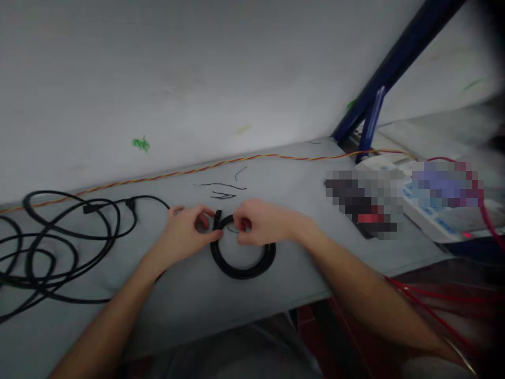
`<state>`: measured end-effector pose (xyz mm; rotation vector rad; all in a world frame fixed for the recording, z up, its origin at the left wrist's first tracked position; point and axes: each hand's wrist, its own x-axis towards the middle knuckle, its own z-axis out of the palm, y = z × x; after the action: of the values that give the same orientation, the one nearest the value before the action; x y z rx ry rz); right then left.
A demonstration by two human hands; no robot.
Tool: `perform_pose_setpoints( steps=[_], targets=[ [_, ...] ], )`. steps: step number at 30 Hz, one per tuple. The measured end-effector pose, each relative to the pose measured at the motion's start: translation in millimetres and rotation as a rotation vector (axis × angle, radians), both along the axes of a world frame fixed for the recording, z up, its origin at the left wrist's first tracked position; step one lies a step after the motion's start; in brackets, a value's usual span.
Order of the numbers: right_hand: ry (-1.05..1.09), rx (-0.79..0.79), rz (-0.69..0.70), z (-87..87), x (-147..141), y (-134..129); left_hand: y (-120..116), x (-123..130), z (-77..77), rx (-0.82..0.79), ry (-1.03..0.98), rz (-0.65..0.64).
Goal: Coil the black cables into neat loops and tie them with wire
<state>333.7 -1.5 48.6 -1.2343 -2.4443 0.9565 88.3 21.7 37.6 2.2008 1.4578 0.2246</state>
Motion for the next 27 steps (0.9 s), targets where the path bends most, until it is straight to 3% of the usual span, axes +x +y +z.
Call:
perform_pose_setpoints(
  steps=[5, 10, 16, 21, 27],
  targets=[
    [0.089, 0.104, -0.154, -0.7, 11.3, 10.9, -1.3, -0.4, -0.9, -0.002, -0.001, -0.004],
    [-0.059, 0.326, -0.425, -11.2, 13.9, 22.4, -2.1, 0.6, -1.1, 0.007, 0.004, -0.001],
    [-0.148, 0.357, -0.607, -18.4, 19.3, 29.9, -2.7, 0.0, -0.7, -0.006, 0.015, -0.002],
    [-0.218, 0.303, -0.669, -8.8, 29.3, 29.0, -1.7, -0.9, -1.0, 0.01, -0.001, -0.022],
    [-0.477, 0.057, -0.532, 6.1, 54.6, 19.9, -3.2, 4.6, 0.4, 0.049, -0.001, -0.017]
  ],
)
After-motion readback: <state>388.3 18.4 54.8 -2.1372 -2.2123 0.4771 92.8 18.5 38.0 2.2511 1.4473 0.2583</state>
